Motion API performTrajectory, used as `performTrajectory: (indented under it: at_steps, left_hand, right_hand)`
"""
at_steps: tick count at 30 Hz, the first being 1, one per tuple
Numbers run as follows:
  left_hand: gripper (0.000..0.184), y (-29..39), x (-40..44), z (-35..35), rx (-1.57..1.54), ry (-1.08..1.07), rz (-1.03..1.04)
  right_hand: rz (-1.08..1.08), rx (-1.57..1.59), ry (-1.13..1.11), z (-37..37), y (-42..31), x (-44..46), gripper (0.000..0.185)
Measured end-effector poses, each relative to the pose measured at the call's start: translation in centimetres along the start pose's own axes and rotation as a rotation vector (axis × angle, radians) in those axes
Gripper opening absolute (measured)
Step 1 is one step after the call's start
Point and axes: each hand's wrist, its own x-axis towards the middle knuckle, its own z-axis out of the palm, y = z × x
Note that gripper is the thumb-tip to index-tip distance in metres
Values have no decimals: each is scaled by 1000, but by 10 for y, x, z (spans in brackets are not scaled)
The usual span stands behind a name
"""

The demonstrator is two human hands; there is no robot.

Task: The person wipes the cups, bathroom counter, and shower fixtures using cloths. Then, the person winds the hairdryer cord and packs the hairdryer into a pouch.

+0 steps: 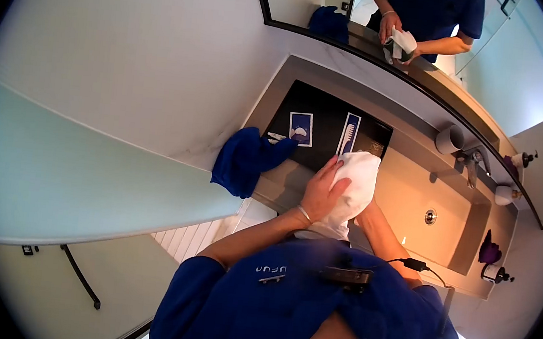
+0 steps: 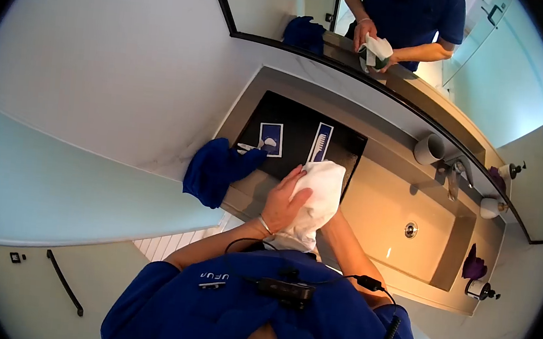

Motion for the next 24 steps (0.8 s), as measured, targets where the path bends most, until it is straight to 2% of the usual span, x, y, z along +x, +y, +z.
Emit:
performTrajectory:
  at_steps: [2,3,4,5,6,7,8,9,10,12,14,15,16,17,18,19,20,21,22,24]
  left_hand:
    - [46,-23,-3,-12,-297,-170,-158]
    - [49,-21,3,-35,-392,-418,-403]
    - [51,-37,4,-50,-204,-704,-307]
    - [54,-51,2,-63,-11,-987,-198]
    - [56,-55,1,-75,300,-1001,-106]
    - [54,-61,3,-93,438,-800,38]
    - [54,-54,13,-104,500,-571,53]
    - [51,-57,18,-111,332,-357,-7]
    - [51,-39,29,-114,-183,-253,-237]
    - [60,-22,51,-117,-905,-443,-822]
    - [71,-27,64,-101,-1341,-750,-1239]
    - [74,-32,60,-92,-1295,-872,-1265]
    - [67,-26,54,-84,-1068,-818,-1157]
    - [63,-28,53,-80,-1040,-758,-1101]
    - [60,-30,51,-76,-1008,-705,-1050]
    - [61,-34,49,-70,-642,-501,-664]
    - [63,-37,51,-65,-279,-287,-272]
    - [71,-23,66,-70,-29,-177,-19]
    - [71,-22,73,-76,-30,-173,-13]
    - [70,-28,81,-95,95,-354,140]
  right_hand:
    - [154,-61,124,-9,-19,12,28]
    - [231,-91,200,-11,-29,13,29]
    - [232,-92,228,-8,-44,15,29]
    - [-98,-670,125,-1,-63,16,22]
    - [-423,-1240,2,8,-83,13,21]
    - [-313,-903,97,42,-102,4,17]
    - [-309,-901,125,55,-106,2,17]
    - [-360,-955,46,64,-107,0,16]
    - [-411,-1008,-42,72,-108,-1,18]
    - [-650,-1235,-325,93,-110,-7,24]
    - [-737,-1323,-667,110,-102,-5,36]
    - [-709,-1379,-695,117,-96,-7,41]
    - [-684,-1438,-718,122,-93,-6,45]
    - [-632,-1486,-682,124,-93,-4,53]
    - [-466,-1421,-572,117,-82,1,56]
    - [-225,-1171,-404,107,-68,11,53]
    - [-133,-921,-377,78,-36,25,50]
    - [-54,-668,-338,50,-6,39,50]
    - [-60,-672,-341,62,-12,38,50]
    - [737,-550,-97,84,-21,31,52]
